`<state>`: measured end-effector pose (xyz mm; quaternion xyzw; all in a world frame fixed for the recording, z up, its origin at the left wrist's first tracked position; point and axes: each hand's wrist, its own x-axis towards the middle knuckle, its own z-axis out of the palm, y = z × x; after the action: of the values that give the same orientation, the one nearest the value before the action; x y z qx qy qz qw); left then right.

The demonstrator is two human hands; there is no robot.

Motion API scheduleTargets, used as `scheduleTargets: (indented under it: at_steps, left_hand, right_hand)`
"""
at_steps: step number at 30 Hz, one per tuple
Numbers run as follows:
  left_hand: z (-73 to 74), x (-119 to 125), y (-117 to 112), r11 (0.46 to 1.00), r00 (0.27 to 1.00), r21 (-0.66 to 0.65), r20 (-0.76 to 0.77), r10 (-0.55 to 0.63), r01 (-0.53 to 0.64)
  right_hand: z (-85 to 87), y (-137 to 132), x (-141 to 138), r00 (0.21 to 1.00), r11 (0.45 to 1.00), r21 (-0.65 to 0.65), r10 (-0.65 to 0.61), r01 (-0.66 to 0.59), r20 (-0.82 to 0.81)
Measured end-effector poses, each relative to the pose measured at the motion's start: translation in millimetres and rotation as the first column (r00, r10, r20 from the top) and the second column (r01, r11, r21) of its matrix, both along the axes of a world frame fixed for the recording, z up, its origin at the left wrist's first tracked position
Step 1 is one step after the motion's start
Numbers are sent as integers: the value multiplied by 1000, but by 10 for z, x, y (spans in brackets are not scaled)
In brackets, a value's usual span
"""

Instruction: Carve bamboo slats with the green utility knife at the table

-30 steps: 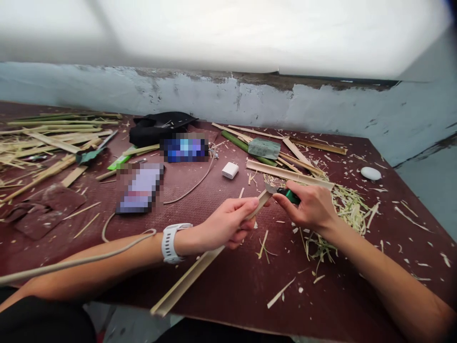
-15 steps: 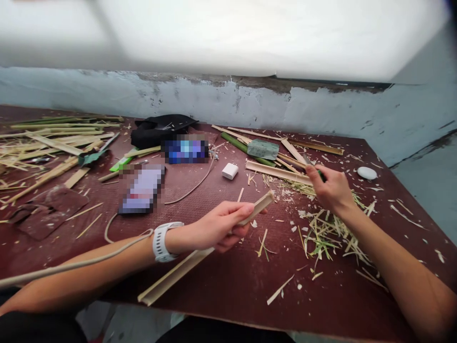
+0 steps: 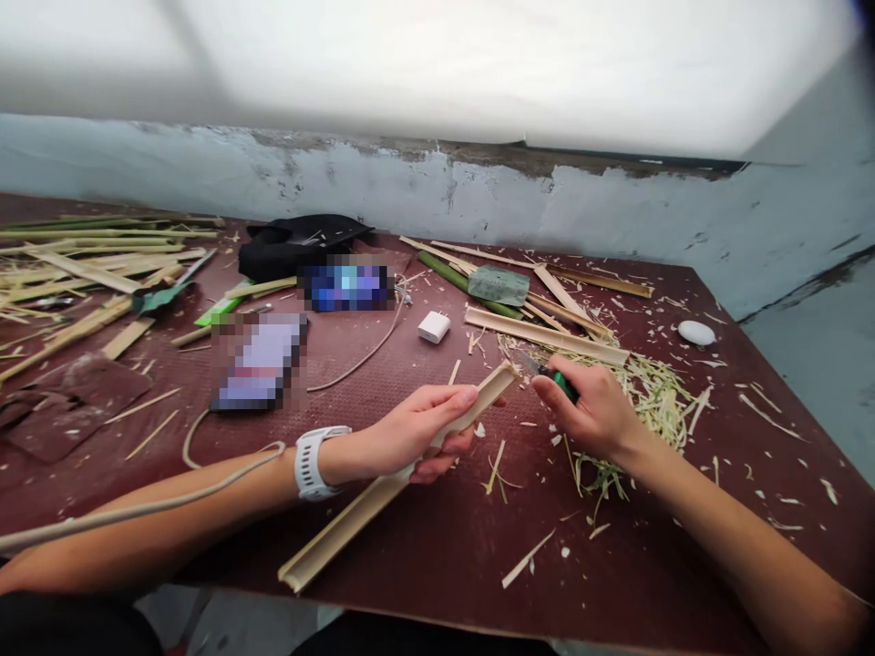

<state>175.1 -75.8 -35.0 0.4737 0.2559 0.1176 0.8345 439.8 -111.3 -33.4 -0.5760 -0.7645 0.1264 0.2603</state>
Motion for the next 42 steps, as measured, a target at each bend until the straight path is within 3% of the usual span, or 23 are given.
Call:
scheduleTargets:
  at_steps: [9,13,21,27,29,32,34,36,39,42]
  left_hand:
    - [-22,7,-20,997,1000,78,-16,-10,11]
    - [15,-12,-67,987,998,160,-57,-4,13]
    - [29,44,2,999,999,-29,-37,-20,19]
    - [56,133,55,994,990,68,-106,91,-84]
    - [113,111,57,996,991,25,-102,85,-83]
    - [188,34,34,994,996,-106,-75,-39,31]
    - [189,-5,11,991,993,-102,-65,-98,91]
    - [147,-5,-1,995,993,-67,-79,-86,80]
    - [72,40,4,994,994,-65,-66,-90,86]
    - [55,59,-5,993,993,-78,-59,-99,94]
  right_hand:
    - [-57,-75,-160,992,999,-43,31,-25,123]
    - [-65,-109,-195,985,999,48,-6,-3,174]
    - [-37,-6,-78,943,982,189,-90,29,322]
    - [-94,96,-98,929,974,217,-133,59,345]
    - [-111,168,-40,950,981,184,-114,61,292]
    - [-81,299,225,982,982,72,-178,173,60]
    - [-24,347,422,929,925,92,-364,369,-65]
    - [37,333,505,895,884,156,-419,440,-150]
    - [70,225,363,934,969,9,-236,247,-268]
    - [27,117,136,898,986,-160,-116,51,-425]
